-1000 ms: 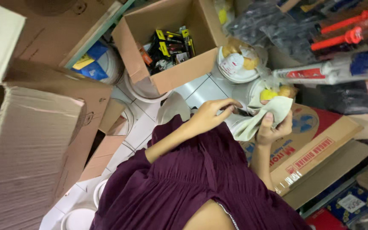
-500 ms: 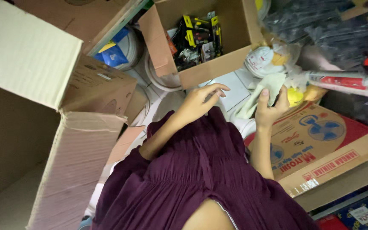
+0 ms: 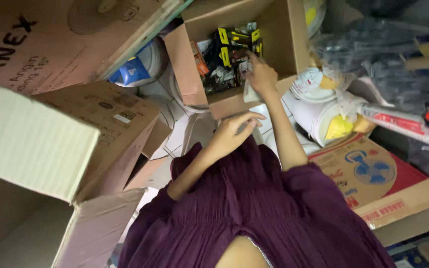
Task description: The person wipes a digital scale and several packaged tools using a white cloth, then places the items into a cardboard box.
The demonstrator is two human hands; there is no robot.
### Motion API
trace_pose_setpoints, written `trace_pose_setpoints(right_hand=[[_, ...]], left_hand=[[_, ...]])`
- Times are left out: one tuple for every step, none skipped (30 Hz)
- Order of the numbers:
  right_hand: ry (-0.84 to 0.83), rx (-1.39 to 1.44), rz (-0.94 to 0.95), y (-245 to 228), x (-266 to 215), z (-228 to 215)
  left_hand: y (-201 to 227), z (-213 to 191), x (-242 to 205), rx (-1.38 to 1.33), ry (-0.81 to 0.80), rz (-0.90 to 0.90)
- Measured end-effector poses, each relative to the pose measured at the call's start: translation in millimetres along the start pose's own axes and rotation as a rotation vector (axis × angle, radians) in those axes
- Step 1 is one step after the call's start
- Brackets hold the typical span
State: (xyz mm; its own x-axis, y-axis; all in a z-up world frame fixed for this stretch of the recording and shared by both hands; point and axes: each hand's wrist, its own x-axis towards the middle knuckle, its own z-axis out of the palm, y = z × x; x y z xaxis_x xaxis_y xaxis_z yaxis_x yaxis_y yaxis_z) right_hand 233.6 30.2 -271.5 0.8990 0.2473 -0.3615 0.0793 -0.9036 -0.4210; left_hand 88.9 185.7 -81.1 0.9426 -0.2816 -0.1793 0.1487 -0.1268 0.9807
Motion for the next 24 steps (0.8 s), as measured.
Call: trace_pose_setpoints(right_hand=[[-0.044,-0.069,-0.032,-0.6,18.9,17.1],[-0.088,-0.137,-0.064,-3.4,35.3,37.6],[-0.13,-0.208,-0.097,-5.4,50.8,57.0],[-0.133,-0.309,-0.139,-8.6,66.1,76.3],[-0.136,-0.411,-0.18,-11.2,77.2,95.3],[-0.139,-0.512,-0.221,-11.9,85.1,111.4],[-0.162,-0.569,-0.254,-12.4,91.3,123.7],[-0.185,-0.626,-0.288,-14.5,96.4,134.3],[-0.204,-0.682,-0.318,-15.5,103.4,142.0],[-0.206,-0.7,-0.327,-14.6,111.1,147.6],[-0.209,-0.718,-0.332,-12.9,116.0,152.0],[-0.212,-0.735,-0.338,-10.5,119.5,154.4],[-0.237,-0.698,-0.285,-9.3,125.5,155.1],[-0.262,-0.662,-0.233,-7.0,131.4,154.8],[-0.29,-0.625,-0.183,-4.3,133.8,155.5],[-0.231,-0.677,-0.266,-1.6,135.9,156.7],[-0.171,-0.728,-0.35,1.7,138.6,157.2],[-0.11,-0.778,-0.434,5.7,139.4,158.0],[-0.166,-0.741,-0.415,12.0,137.1,158.5],[-0.222,-0.704,-0.395,18.2,135.6,158.3],[-0.273,-0.668,-0.372,24.1,135.1,156.6],[-0.199,-0.642,-0.4,30.2,132.0,153.4],[-0.125,-0.618,-0.432,35.3,128.8,146.2],[-0.051,-0.594,-0.463,38.8,123.9,137.5]], left_hand=[[0.4,-1.6,2.8,-0.01,0.007,-0.021],[-0.2,-3.4,5.2,-0.02,0.014,-0.043],[-1.5,-4.8,8.0,-0.032,0.022,-0.063],[-3.9,-6.2,10.5,-0.04,0.053,-0.08],[-7.0,-6.6,11.3,-0.051,0.082,-0.099],[-10.8,-6.7,11.5,-0.061,0.11,-0.119],[-15.4,-6.7,12.2,-0.097,0.122,-0.136],[-20.2,-6.1,12.9,-0.133,0.133,-0.153],[-25.6,-6.4,14.9,-0.167,0.142,-0.167],[-31.1,-6.2,16.7,-0.178,0.147,-0.194],[-36.6,-5.2,16.9,-0.19,0.149,-0.224],[-41.3,-3.2,17.2,-0.202,0.15,-0.254],[-44.8,-2.2,18.3,-0.225,0.161,-0.25],[-47.0,-0.6,19.3,-0.248,0.172,-0.245],[-48.6,0.9,19.3,-0.273,0.185,-0.244],[-49.8,1.0,18.8,-0.267,0.188,-0.231],[-50.3,0.8,18.8,-0.262,0.193,-0.219],[-50.4,0.2,18.6,-0.257,0.198,-0.206],[-49.1,1.1,16.6,-0.233,0.188,-0.225],[-48.0,1.5,15.1,-0.208,0.177,-0.244],[-47.8,-0.2,14.8,-0.182,0.164,-0.258],[-46.9,-1.4,13.4,-0.177,0.152,-0.269],[-46.0,-1.4,11.6,-0.175,0.145,-0.279],[-43.7,-0.7,7.8,-0.172,0.138,-0.289]])
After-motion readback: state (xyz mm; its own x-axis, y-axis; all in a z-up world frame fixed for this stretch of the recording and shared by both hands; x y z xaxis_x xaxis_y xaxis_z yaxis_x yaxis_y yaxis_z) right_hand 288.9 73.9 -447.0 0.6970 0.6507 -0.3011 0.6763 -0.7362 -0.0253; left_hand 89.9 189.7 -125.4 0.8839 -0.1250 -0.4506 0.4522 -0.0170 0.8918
